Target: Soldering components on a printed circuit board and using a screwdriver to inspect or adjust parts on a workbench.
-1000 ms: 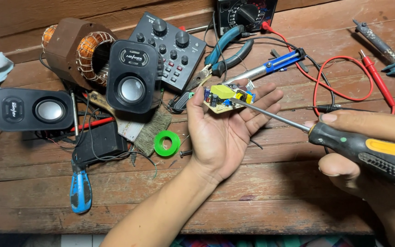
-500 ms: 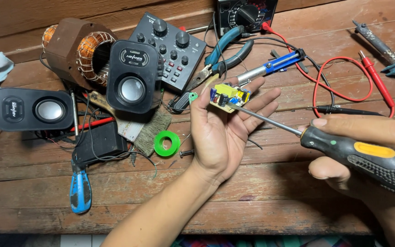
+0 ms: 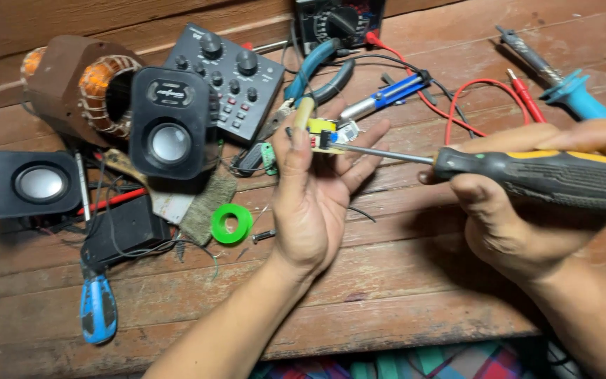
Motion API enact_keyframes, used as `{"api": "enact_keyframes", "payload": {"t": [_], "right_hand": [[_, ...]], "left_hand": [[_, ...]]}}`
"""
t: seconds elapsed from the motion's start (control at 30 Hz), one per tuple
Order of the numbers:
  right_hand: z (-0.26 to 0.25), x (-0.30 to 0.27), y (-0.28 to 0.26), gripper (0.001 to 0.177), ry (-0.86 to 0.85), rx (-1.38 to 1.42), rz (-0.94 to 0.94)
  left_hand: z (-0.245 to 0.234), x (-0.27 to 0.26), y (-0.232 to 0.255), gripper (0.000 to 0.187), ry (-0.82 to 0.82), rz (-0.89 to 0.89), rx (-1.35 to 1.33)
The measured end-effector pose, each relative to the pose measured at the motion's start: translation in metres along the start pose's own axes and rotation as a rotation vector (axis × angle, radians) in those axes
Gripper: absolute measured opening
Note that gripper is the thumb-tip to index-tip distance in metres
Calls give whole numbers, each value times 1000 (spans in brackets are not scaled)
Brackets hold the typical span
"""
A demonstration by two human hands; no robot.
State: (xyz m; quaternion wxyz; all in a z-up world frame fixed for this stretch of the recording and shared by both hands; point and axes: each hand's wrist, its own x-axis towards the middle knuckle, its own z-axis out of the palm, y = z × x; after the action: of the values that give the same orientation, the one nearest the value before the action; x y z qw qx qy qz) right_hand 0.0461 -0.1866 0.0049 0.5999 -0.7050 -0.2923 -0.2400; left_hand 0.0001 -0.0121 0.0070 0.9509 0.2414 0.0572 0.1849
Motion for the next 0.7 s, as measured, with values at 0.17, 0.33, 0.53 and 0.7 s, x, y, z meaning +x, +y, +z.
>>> {"api": "enact_keyframes", "payload": {"t": [0.17, 0.33, 0.53, 0.7], "right_hand": [[-7, 21, -12, 24, -63, -144, 84], [2, 40, -20, 46, -82, 92, -5], [-17, 60, -13, 22, -364, 382, 217], [-20, 67, 5, 24, -704, 142, 128]], "left_hand": [[-1, 1, 5, 56, -38, 8, 4], [-9, 2, 12, 38, -11, 29, 20], [-13, 10, 23, 27, 144, 120, -12], [-12, 12, 33, 31, 108, 223, 20]]}}
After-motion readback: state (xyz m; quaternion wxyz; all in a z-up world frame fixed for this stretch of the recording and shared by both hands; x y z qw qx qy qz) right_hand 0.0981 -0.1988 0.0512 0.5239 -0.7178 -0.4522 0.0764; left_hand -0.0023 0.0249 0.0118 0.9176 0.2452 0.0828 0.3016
